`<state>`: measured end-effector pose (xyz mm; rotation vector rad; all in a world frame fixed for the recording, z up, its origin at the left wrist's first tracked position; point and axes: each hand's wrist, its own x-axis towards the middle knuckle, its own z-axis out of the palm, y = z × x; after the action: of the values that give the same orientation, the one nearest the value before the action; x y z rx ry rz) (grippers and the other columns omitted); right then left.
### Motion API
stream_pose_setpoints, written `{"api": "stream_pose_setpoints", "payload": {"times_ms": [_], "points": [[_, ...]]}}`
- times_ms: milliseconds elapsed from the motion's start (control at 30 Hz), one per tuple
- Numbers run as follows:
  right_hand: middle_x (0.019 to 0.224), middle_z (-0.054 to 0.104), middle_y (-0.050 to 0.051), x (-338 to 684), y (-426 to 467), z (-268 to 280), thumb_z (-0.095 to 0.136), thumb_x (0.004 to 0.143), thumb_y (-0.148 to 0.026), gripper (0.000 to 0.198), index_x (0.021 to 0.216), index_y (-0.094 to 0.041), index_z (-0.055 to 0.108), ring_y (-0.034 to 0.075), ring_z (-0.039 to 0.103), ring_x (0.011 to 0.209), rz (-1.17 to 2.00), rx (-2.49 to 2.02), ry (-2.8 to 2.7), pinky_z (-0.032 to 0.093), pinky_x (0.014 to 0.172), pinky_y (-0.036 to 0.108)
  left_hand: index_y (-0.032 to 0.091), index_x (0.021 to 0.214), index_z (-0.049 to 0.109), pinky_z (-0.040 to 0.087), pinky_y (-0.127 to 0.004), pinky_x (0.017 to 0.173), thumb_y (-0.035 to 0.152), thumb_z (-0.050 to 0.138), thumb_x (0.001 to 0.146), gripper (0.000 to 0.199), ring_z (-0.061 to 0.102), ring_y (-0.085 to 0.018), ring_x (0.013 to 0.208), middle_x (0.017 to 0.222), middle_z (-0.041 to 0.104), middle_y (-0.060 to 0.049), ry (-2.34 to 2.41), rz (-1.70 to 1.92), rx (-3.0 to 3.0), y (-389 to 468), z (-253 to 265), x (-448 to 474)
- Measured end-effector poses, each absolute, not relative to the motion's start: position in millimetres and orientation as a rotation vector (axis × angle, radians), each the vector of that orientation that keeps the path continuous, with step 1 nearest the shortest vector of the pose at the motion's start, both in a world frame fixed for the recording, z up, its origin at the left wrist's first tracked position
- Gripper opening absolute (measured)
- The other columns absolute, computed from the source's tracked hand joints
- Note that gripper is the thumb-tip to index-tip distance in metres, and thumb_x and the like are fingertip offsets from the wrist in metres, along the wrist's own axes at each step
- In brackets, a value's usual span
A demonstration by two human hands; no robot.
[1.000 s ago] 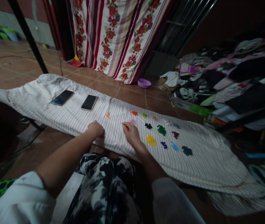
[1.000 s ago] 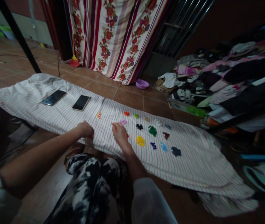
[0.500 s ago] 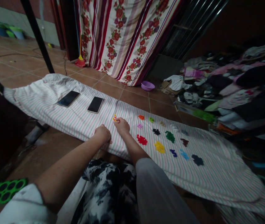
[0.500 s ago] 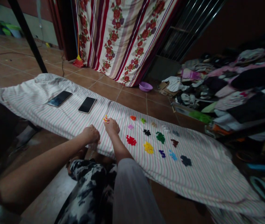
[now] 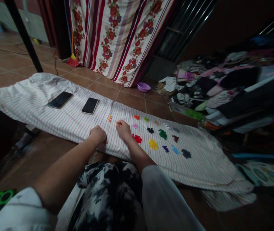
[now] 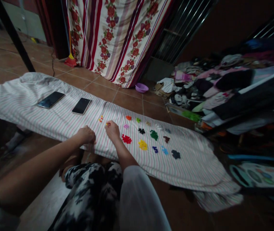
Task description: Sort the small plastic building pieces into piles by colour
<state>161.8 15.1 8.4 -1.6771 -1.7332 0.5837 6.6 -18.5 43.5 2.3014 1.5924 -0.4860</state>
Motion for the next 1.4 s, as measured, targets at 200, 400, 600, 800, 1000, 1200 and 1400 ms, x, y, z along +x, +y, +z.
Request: {"api": "stream_pose_setpoints", "payload": {"times_ms": [200,400,600,800,1000,1200,1400], "points": [[0.077,0.066,0.0,226.6,-9.1,15.5,0.047,0.075,-0.026,0.025,0.09,-0.019,0.065,0.014,0.06,0.071,0.468,-1.597,-1.588,0.047,0.072,0.025,0.025,0.106,0.07,0.042,-0.039,0.089,0.054,0.055,0.078,0.044,0.048,-0.033,0.115,0.117,0.064,-0.014,1.587,-0.653,2.292,-18.7,54.6,12.2],[0.08,0.067,0.003,320.9,-28.3,21.9,0.047,0.074,-0.027,0.027,0.09,-0.019,0.066,0.017,0.06,0.073,0.255,-1.8,-1.488,0.047,0.072,0.027,0.027,0.102,0.072,0.038,-0.037,0.093,0.053,0.056,0.077,0.039,0.055,-0.028,0.107,0.11,0.068,-0.01,1.528,-0.658,2.348,-17.2,52.8,12.9],[0.086,0.07,0.004,376.8,-42.3,4.6,0.048,0.074,-0.023,0.025,0.088,-0.02,0.068,0.017,0.063,0.077,0.27,-1.992,-1.459,0.048,0.074,0.028,0.022,0.107,0.07,0.037,-0.035,0.093,0.053,0.055,0.078,0.045,0.055,-0.028,0.108,0.115,0.065,-0.014,1.541,-0.724,2.362,-17.7,53.4,17.4],[0.091,0.071,0.002,386.0,-43.0,-4.3,0.047,0.075,-0.02,0.026,0.088,-0.022,0.07,0.016,0.063,0.084,0.327,-1.979,-1.574,0.047,0.08,0.027,0.025,0.104,0.071,0.036,-0.037,0.092,0.048,0.048,0.085,0.038,0.059,-0.026,0.1,0.107,0.068,-0.012,1.45,-0.763,2.447,-18.0,52.3,19.5],[0.096,0.07,0.004,383.2,-45.4,-0.6,0.047,0.077,-0.019,0.028,0.091,-0.02,0.071,0.017,0.063,0.091,0.376,-2.036,-1.608,0.046,0.084,0.027,0.025,0.105,0.07,0.038,-0.036,0.089,0.049,0.048,0.084,0.039,0.057,-0.029,0.103,0.111,0.067,-0.013,1.484,-0.755,2.438,-17.3,47.7,20.0],[0.099,0.07,0.005,384.6,-46.9,3.4,0.043,0.079,-0.018,0.03,0.09,-0.019,0.071,0.016,0.062,0.093,0.379,-2.041,-1.637,0.045,0.087,0.026,0.024,0.104,0.071,0.037,-0.035,0.09,0.052,0.05,0.083,0.04,0.058,-0.027,0.101,0.108,0.068,-0.013,1.482,-0.747,2.436,-18.3,50.3,20.2],[0.096,0.07,0.003,386.1,-46.4,0.4,0.04,0.077,-0.017,0.033,0.089,-0.02,0.071,0.016,0.063,0.089,0.397,-1.995,-1.596,0.048,0.084,0.028,0.025,0.099,0.071,0.035,-0.033,0.091,0.055,0.053,0.08,0.04,0.057,-0.024,0.1,0.104,0.069,-0.01,1.496,-0.663,2.436,-17.9,46.4,15.5]]}}
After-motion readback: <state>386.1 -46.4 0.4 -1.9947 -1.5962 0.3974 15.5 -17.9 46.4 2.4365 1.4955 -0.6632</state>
